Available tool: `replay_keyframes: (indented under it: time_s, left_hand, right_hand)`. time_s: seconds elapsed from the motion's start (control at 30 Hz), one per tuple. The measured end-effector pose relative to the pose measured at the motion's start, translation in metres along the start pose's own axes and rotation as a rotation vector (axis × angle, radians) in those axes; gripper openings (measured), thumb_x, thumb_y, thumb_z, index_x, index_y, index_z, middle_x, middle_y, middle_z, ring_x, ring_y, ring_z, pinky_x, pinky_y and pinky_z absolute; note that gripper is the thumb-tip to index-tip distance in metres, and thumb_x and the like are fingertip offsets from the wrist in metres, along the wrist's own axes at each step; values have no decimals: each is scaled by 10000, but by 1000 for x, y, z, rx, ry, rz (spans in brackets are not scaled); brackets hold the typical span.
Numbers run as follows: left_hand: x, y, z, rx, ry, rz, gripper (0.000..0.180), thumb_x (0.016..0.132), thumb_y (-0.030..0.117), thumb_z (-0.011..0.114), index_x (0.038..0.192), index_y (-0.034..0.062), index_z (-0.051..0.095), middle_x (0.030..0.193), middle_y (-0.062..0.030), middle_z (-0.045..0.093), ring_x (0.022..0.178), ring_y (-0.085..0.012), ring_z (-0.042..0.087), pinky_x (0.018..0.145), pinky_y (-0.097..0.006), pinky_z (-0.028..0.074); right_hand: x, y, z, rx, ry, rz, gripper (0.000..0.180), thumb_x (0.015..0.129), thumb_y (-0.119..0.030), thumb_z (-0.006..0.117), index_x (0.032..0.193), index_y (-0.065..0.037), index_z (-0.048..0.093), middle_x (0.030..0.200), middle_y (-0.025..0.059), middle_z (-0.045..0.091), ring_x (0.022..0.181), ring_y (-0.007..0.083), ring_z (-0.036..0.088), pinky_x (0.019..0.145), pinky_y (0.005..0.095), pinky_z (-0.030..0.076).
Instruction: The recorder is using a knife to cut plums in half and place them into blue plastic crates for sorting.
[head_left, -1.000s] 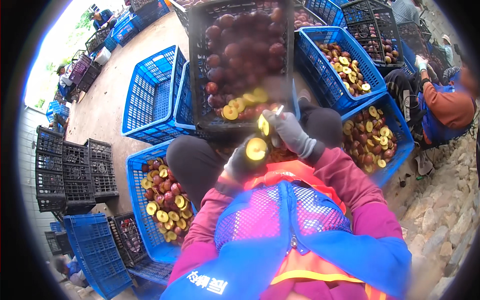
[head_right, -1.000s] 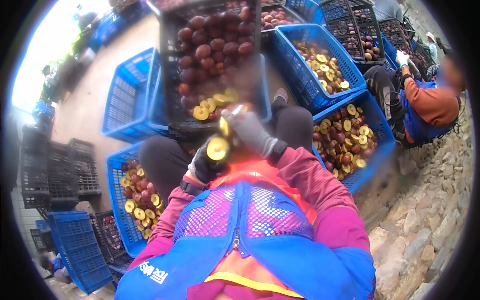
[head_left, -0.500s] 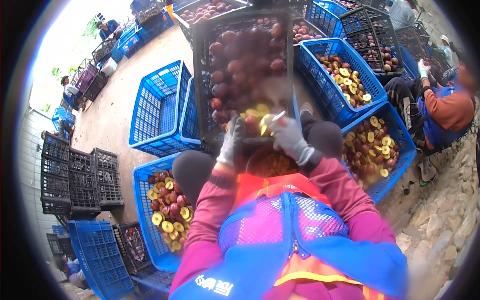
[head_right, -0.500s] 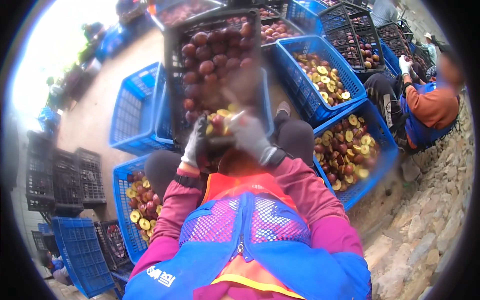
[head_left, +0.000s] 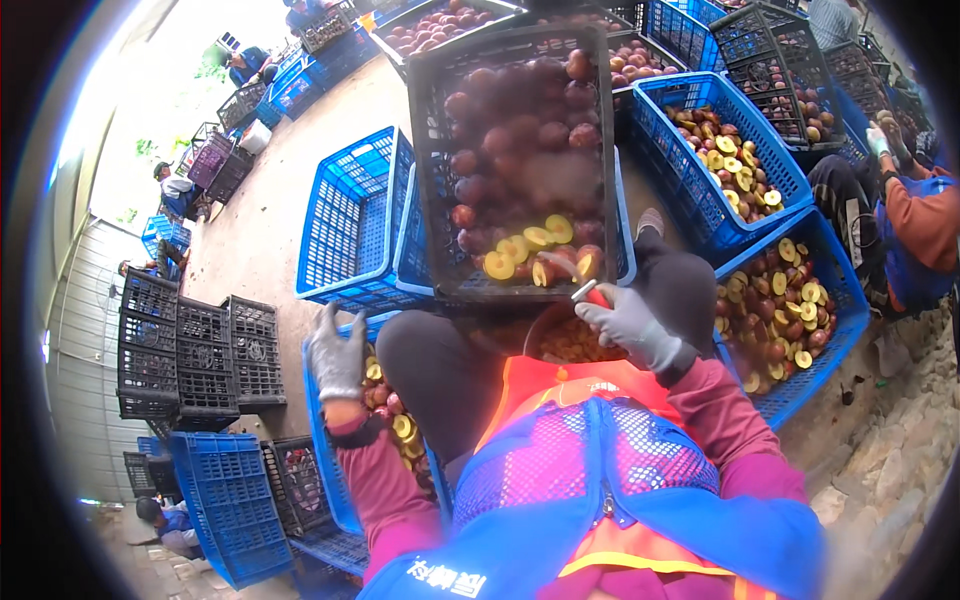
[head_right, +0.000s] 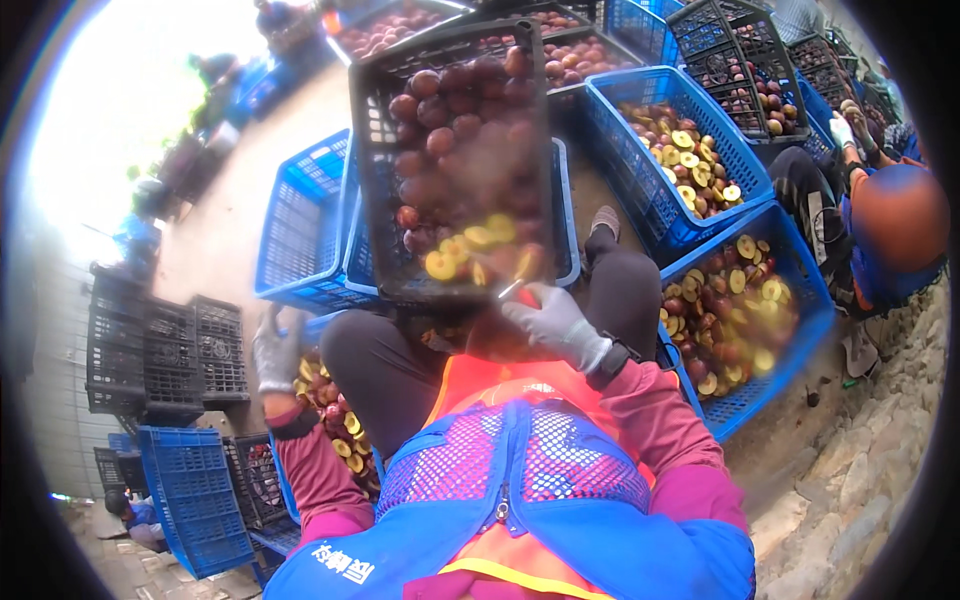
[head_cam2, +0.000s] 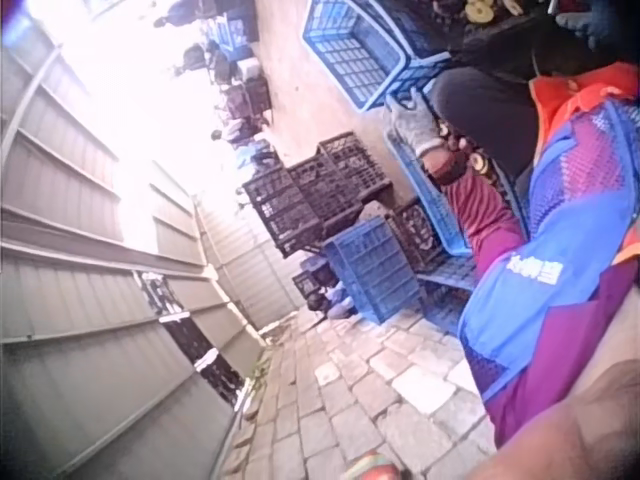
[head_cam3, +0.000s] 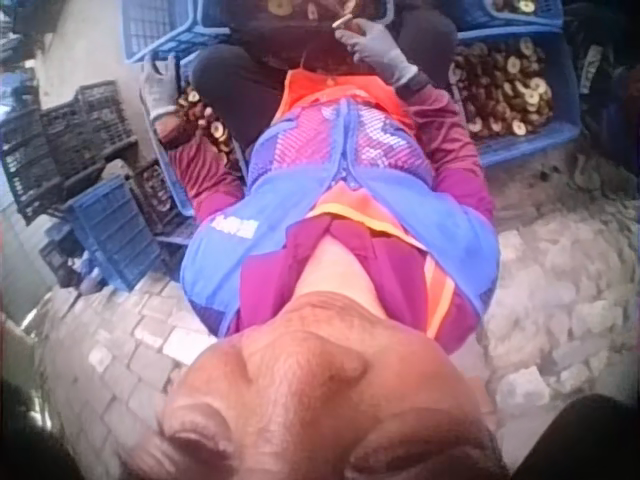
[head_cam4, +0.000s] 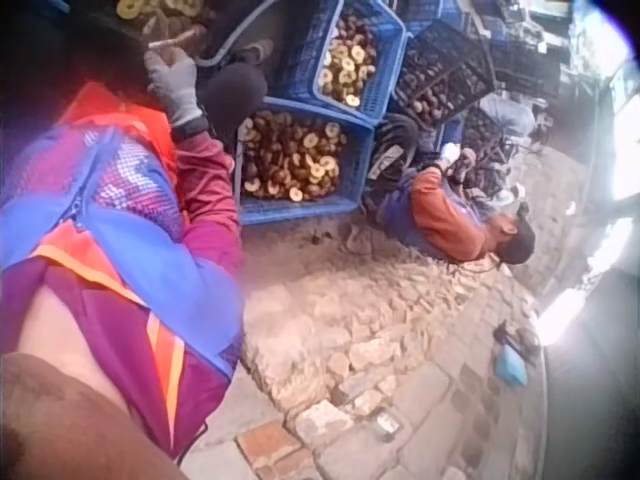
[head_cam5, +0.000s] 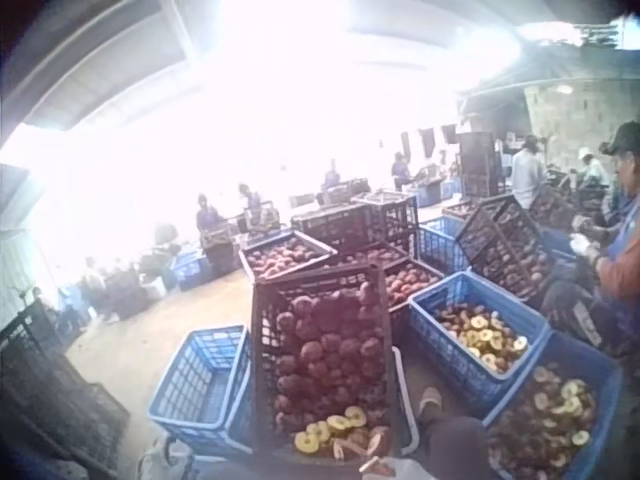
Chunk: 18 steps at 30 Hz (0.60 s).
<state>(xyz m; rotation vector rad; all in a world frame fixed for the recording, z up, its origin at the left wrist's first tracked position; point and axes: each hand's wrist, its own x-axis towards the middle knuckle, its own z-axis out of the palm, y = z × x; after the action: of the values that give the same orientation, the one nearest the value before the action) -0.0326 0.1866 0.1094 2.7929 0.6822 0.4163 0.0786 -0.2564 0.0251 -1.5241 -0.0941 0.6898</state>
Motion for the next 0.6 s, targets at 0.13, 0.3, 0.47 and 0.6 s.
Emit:
replay_keyframes:
  time_s: [0.13, 0.3, 0.47, 0.6]
  left_hand:
    - [75, 101, 109, 48, -156, 152, 637, 967, 328, 765, 1468, 2, 545, 1464, -242, 585, 1197, -380, 698, 1009, -476, 566]
    - [144, 174, 261, 339, -356, 50, 789, 939, 390, 764, 1565, 43, 434, 1634, -265, 437, 1298, -437, 655, 1053, -532, 556]
    - [176, 149, 316, 294, -264, 15, 737, 951, 354, 769, 1525, 42, 429, 1540, -271, 516, 1207, -457, 692, 977, -538, 592]
    - [168, 181, 274, -201, -342, -77, 641, 986, 361, 745, 1470, 43, 471, 1384, -222, 632, 1154, -398, 712, 930, -494, 605]
  right_hand:
    - [-4, 1, 8, -3, -66, 19, 302, 1089, -276, 654, 1271, -37, 688, 890, 8, 664, 711, 74, 606, 631, 268, 510]
    - [-7, 17, -1, 105, -46, 65, 359, 1096, -264, 642, 1362, -23, 658, 849, 23, 667, 648, 102, 650, 609, 281, 548]
    - [-18, 8, -13, 161, 26, 81, 345, 1102, -238, 638, 1390, -49, 649, 851, 25, 680, 593, 91, 638, 574, 254, 535]
    - [-16, -10, -25, 158, 117, 32, 307, 1132, -287, 589, 1352, -84, 654, 805, 8, 663, 483, 56, 551, 471, 206, 454]
